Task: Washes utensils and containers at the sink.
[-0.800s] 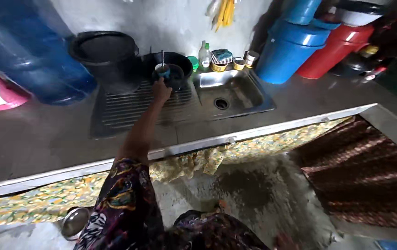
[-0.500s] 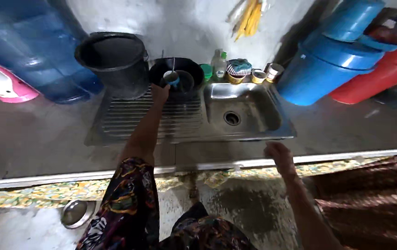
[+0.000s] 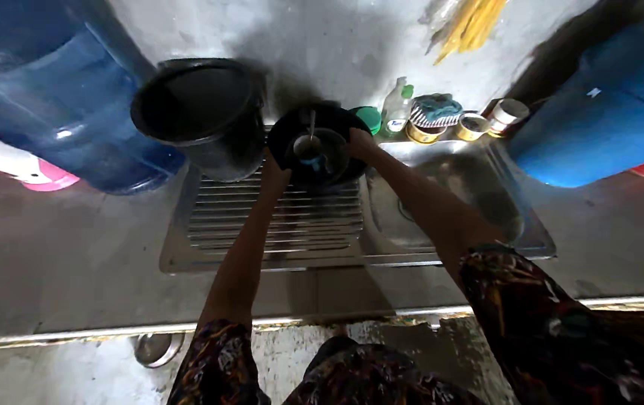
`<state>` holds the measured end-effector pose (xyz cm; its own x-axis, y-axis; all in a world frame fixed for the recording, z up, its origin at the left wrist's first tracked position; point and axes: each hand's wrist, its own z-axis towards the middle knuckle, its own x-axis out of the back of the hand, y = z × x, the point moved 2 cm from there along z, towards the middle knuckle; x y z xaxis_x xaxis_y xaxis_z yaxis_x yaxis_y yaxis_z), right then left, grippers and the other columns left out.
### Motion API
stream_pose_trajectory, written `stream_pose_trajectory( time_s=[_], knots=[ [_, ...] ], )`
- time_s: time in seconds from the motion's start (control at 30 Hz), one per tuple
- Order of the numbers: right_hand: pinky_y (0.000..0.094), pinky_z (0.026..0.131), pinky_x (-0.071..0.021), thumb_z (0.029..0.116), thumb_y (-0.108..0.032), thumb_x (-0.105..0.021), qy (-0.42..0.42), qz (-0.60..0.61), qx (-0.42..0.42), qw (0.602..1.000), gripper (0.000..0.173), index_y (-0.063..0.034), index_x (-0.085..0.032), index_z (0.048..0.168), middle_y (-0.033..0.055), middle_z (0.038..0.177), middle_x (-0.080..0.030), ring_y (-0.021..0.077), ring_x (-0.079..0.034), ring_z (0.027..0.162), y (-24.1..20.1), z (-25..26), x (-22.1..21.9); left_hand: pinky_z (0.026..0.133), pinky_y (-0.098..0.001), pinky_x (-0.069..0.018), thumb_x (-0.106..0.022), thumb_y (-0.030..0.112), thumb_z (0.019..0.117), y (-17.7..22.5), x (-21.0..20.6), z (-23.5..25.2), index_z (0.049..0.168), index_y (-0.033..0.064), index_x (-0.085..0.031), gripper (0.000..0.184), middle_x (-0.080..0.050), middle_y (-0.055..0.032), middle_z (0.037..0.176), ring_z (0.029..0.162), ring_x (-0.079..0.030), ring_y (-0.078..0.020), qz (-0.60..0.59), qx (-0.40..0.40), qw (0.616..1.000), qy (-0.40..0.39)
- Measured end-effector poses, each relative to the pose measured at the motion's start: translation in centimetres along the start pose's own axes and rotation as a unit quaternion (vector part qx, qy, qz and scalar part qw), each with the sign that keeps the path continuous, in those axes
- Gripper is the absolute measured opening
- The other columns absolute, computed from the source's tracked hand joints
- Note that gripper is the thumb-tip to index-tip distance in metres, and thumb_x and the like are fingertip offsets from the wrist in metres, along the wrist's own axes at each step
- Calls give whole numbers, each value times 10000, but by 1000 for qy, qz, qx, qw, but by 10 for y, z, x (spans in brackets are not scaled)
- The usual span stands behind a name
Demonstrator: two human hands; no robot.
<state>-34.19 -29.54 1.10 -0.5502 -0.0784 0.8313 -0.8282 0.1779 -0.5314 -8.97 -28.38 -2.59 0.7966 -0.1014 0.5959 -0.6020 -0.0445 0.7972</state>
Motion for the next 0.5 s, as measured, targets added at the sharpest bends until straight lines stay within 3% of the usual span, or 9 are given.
stream_pose_trajectory(
  time_s=[0.1, 0.17, 0.2, 0.27, 0.3, 0.4, 0.43, 0.5],
  knots=[
    [640, 1028, -468, 909, -288, -782, -20, 7, -39, 999, 858, 39, -304, 1542, 339, 1371, -550, 489, -566, 1264, 6, 22, -28, 1105, -655, -395, -668, 185, 974, -1, 11, -1, 1642, 60, -67, 907, -442, -308, 1516, 1380, -471, -476, 96, -6, 995, -17],
    [645, 1020, -477, 895, -295, -797, -32, 13, -52, 998, 1000, -15, -159, 1612, 341, 1390, -540, 501, -570, 1258, 9, 24, -44, 1089, -758, -305, -648, 286, 988, 13, 14, -15, 1643, 82, -143, 851, -381, -317, 1555, 1432, -355, -538, 178, -48, 982, 41],
    [672, 1011, -470, 870, -279, -819, -29, 13, -54, 998, 1029, -34, -158, 1620, 350, 1395, -531, 524, -557, 1257, 10, 25, -52, 1102, -757, -286, -659, 318, 984, 21, 14, -22, 1638, 87, -187, 839, -369, -325, 1556, 1442, -327, -547, 184, -95, 975, 78],
    [687, 1019, -454, 848, -241, -837, -36, 14, -70, 997, 977, -36, -242, 1596, 341, 1422, -515, 526, -534, 1282, 9, 28, -60, 1080, -665, -389, -688, 356, 964, 37, 6, -29, 1608, 62, -277, 819, -482, -350, 1433, 1343, -450, -537, 164, -190, 961, 114],
    [679, 1029, -452, 858, -217, -824, -41, 21, -82, 996, 909, -18, -295, 1570, 333, 1435, -509, 515, -529, 1296, 9, 29, -62, 1053, -642, -426, -706, 381, 952, 46, 0, -30, 1600, 68, -304, 824, -514, -348, 1387, 1297, -491, -531, 150, -206, 962, 96],
    [624, 1056, -446, 962, -209, -710, -58, 11, -88, 994, 519, 45, -556, 1388, 293, 1391, -572, 453, -552, 1297, 5, 31, -59, 1003, -684, -450, -749, 448, 911, 63, -18, -17, 1596, 154, -340, 851, -405, -310, 1529, 1338, -450, -551, 175, -127, 976, -30],
    [610, 1059, -447, 993, -205, -663, -65, -4, -90, 994, 436, 55, -591, 1337, 286, 1374, -587, 438, -561, 1294, 0, 28, -53, 1014, -694, -439, -775, 435, 892, 63, -23, -7, 1600, 168, -331, 877, -332, -286, 1593, 1359, -433, -549, 185, -98, 976, -57],
    [617, 1061, -443, 1024, -202, -617, -67, -9, -67, 995, 403, 84, -594, 1307, 304, 1356, -588, 448, -565, 1282, -2, 25, -43, 1013, -699, -445, -824, 368, 858, 57, -31, 13, 1602, 152, -313, 927, -312, -284, 1605, 1348, -464, -535, 192, -71, 976, -71]
  ],
)
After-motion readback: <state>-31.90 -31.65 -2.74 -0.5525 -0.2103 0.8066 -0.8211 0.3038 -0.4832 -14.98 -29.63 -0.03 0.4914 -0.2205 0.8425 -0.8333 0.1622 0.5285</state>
